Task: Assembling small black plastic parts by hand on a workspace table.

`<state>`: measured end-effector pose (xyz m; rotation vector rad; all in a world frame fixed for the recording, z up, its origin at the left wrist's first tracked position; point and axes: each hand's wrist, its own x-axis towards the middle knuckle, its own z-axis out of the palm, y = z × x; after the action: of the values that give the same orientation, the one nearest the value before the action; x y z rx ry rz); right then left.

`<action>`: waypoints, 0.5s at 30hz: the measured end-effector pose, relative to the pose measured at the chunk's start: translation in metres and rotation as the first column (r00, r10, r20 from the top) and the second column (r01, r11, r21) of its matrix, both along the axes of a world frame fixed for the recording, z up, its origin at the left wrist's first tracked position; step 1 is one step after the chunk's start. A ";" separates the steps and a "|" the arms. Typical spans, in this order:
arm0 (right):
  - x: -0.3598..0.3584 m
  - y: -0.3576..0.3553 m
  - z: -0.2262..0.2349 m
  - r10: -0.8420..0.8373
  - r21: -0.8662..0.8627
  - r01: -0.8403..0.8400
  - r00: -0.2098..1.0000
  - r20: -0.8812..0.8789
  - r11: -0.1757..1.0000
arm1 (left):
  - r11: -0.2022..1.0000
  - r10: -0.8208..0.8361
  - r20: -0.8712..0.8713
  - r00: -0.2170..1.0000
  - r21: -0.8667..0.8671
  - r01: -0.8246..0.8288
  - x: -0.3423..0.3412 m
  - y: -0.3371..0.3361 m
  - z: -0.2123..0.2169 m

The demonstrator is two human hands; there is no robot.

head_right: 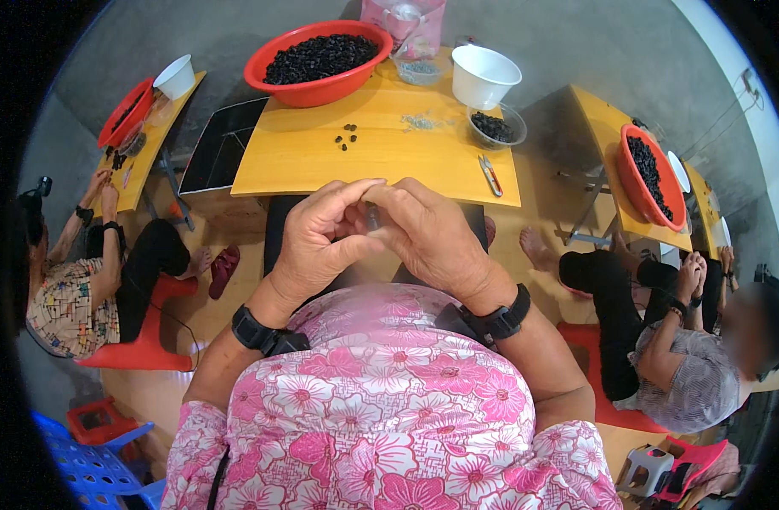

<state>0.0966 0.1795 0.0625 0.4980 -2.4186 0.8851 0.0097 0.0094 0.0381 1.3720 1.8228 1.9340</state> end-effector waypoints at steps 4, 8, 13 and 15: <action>-0.002 0.000 -0.001 0.011 0.007 -0.011 1.000 -0.023 1.000 | 1.000 -0.006 -0.024 1.000 -0.013 0.006 -0.002 -0.001 0.001; -0.003 0.001 -0.005 0.039 0.017 -0.038 0.997 -0.059 0.999 | 1.000 0.005 -0.059 0.998 -0.004 -0.005 -0.002 -0.002 -0.002; -0.001 0.000 0.000 -0.018 0.012 0.018 0.999 -0.032 1.000 | 0.999 -0.021 0.012 1.000 0.042 0.021 -0.001 0.002 -0.002; -0.004 0.000 -0.002 -0.008 -0.001 0.008 0.999 -0.032 1.000 | 0.999 -0.003 0.004 1.000 0.035 0.003 -0.001 0.001 -0.003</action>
<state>0.0925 0.1793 0.0601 0.4980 -2.3900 0.8685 0.0083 0.0109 0.0353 1.3794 1.7933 1.9744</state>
